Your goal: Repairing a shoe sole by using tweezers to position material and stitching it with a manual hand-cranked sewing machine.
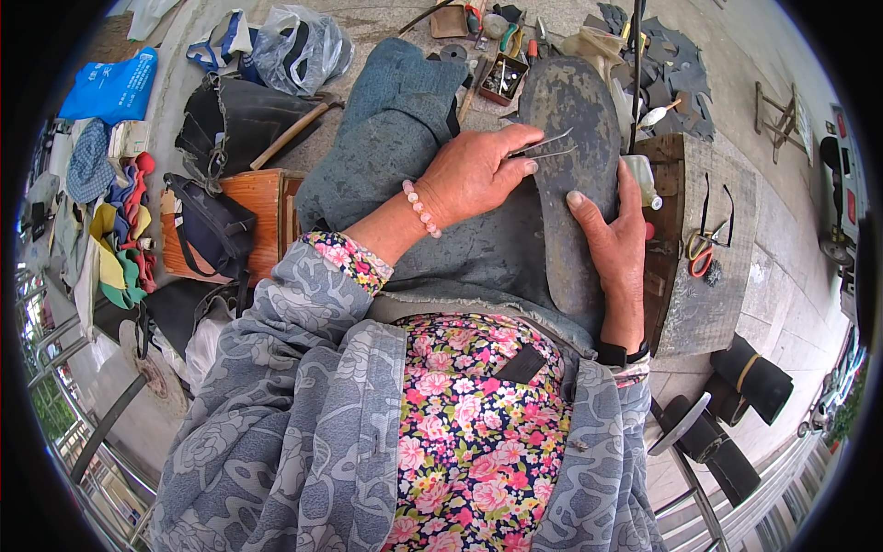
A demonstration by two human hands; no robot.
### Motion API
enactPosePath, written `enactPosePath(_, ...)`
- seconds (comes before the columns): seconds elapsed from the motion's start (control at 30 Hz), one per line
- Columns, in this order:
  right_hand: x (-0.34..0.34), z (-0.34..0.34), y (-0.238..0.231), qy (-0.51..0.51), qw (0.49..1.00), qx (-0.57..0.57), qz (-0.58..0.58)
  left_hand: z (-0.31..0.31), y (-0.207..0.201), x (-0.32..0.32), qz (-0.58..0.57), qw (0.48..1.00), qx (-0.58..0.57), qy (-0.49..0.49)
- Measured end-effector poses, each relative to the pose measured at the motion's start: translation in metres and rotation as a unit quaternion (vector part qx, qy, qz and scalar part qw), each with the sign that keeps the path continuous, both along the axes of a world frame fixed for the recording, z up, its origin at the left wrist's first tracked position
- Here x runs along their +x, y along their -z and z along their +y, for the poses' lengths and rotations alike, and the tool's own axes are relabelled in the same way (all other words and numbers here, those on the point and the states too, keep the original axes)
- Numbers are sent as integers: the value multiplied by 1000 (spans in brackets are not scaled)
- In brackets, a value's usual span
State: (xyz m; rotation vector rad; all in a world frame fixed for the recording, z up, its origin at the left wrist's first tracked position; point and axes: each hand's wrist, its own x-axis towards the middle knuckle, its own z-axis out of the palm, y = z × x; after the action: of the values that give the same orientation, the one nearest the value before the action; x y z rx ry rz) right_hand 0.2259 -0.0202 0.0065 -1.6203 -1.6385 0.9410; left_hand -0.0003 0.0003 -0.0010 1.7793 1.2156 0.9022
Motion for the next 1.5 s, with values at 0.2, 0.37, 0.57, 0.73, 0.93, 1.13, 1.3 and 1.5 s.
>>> enactPosePath(0.2, 0, 0, 0, 0, 1000, 4, 3, 0, 1, 0, -8, 1000, 4, 1)
enactPosePath(0.37, 0, 0, -1, 0, 1000, 1, 6, 0, -1, 0, 1, 1000, -1, 1)
enactPosePath(0.57, 0, 1, 0, -1, 1000, 4, -2, 1, 0, 0, -3, 1000, 1, 1)
enactPosePath(0.73, 0, 1, -1, -1, 1000, 6, 9, 1, -1, 1, -8, 1000, -5, 4)
enactPosePath(0.93, 1, 1, 2, -5, 1000, 6, 7, 0, -2, 0, -17, 1000, -18, 5)
enactPosePath(1.13, 1, 1, 1, -1, 1000, 5, 11, 0, -2, 1, -21, 1000, -14, 3)
enactPosePath(1.3, 1, 1, 2, 1, 1000, 7, 14, 0, -3, 1, -17, 1000, -20, 5)
enactPosePath(1.5, 0, 1, 1, 0, 1000, 6, 13, 0, -2, 0, -12, 1000, -17, 3)
